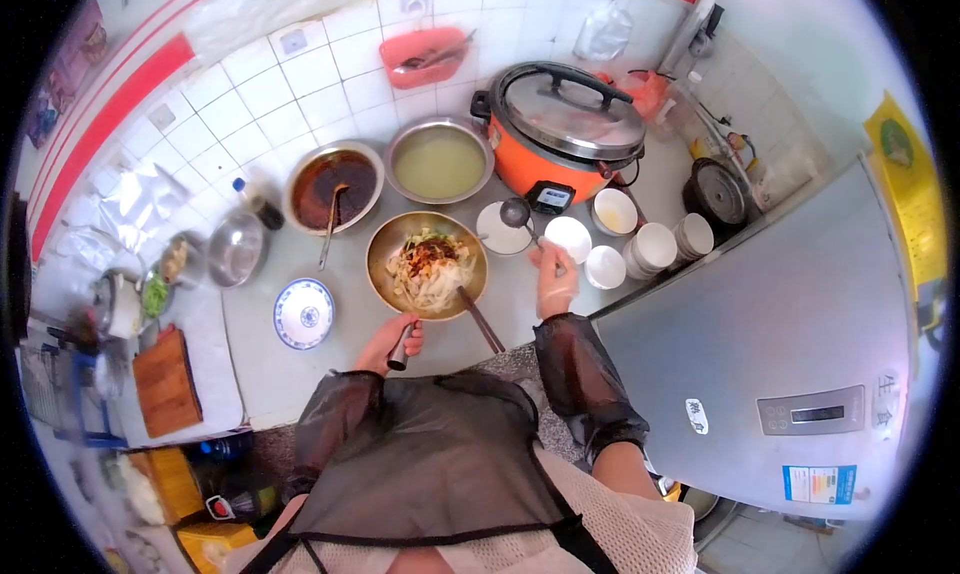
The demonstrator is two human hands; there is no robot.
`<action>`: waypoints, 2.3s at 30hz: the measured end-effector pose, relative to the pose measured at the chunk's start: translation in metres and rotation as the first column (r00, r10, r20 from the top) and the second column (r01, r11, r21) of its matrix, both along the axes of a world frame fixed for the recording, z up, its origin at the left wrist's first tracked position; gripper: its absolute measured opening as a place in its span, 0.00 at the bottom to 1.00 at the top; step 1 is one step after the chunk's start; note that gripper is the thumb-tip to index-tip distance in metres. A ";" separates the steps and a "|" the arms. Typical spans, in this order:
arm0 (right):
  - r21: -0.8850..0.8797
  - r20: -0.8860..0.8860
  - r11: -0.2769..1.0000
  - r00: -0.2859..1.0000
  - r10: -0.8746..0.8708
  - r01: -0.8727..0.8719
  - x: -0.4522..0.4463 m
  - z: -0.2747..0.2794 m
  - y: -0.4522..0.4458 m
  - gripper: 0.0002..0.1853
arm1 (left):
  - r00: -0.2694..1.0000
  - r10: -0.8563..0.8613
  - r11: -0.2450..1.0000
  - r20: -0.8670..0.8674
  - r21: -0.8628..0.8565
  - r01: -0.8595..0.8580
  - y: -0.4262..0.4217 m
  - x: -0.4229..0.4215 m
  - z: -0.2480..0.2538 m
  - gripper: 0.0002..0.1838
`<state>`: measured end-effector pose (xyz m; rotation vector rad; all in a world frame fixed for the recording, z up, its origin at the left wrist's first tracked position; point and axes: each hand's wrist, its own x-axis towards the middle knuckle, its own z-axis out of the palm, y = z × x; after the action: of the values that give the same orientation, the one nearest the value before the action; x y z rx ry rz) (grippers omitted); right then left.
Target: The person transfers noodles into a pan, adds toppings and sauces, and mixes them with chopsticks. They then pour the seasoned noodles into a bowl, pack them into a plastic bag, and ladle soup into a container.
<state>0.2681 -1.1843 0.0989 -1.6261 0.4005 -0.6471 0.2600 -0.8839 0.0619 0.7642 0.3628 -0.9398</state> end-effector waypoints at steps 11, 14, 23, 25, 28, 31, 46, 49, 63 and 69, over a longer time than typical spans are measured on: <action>-0.533 -0.077 0.716 0.869 0.489 -0.451 -0.024 0.086 0.018 0.11 | 0.997 -0.017 0.997 0.070 -0.069 0.022 -0.017 0.020 0.019 0.10; -0.890 -0.197 0.264 0.837 0.510 -0.371 0.030 0.085 0.019 0.16 | 0.997 0.034 0.996 0.068 -0.087 -0.028 -0.004 0.008 0.032 0.11; -0.264 -0.012 0.737 0.766 0.642 -0.622 0.271 -0.130 -0.063 0.20 | 0.950 0.312 0.949 -0.019 -0.032 -0.313 0.003 -0.017 0.100 0.11; 0.393 0.050 0.708 0.782 0.621 -0.587 0.278 -0.145 -0.091 0.21 | 0.899 0.433 0.900 -0.064 -0.017 -0.435 -0.008 -0.018 0.105 0.12; 0.416 -0.235 0.770 0.761 0.604 -0.483 0.199 -0.135 -0.066 0.20 | 0.885 0.462 0.884 0.059 0.047 -0.465 -0.018 -0.010 0.107 0.13; 0.601 -0.429 0.614 0.442 0.788 -0.511 0.195 -0.202 -0.009 0.17 | 0.859 0.511 0.857 0.037 0.048 -0.512 -0.043 -0.011 0.083 0.12; 0.254 0.185 0.501 0.550 0.814 -0.827 0.109 -0.044 0.208 0.18 | 0.551 0.814 0.543 0.184 0.097 -0.834 0.036 0.007 0.016 0.11; 0.074 0.158 0.509 0.514 0.843 -0.858 0.140 0.021 0.252 0.05 | 0.585 0.779 0.578 0.226 0.102 -0.810 0.042 0.005 0.021 0.11; 0.029 -0.153 0.036 0.032 0.988 -0.999 0.226 0.027 0.260 0.15 | 0.510 0.841 0.499 0.179 0.109 -0.860 0.062 0.015 -0.001 0.11; 0.310 -0.114 0.156 0.126 0.985 -0.938 0.226 0.006 0.259 0.13 | 0.550 0.801 0.500 0.238 0.240 -0.832 0.039 0.034 0.004 0.10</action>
<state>0.4940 -0.9250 0.1052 -1.4185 -0.4766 0.6957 0.2936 -0.8453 0.0663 0.8047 0.7340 0.0971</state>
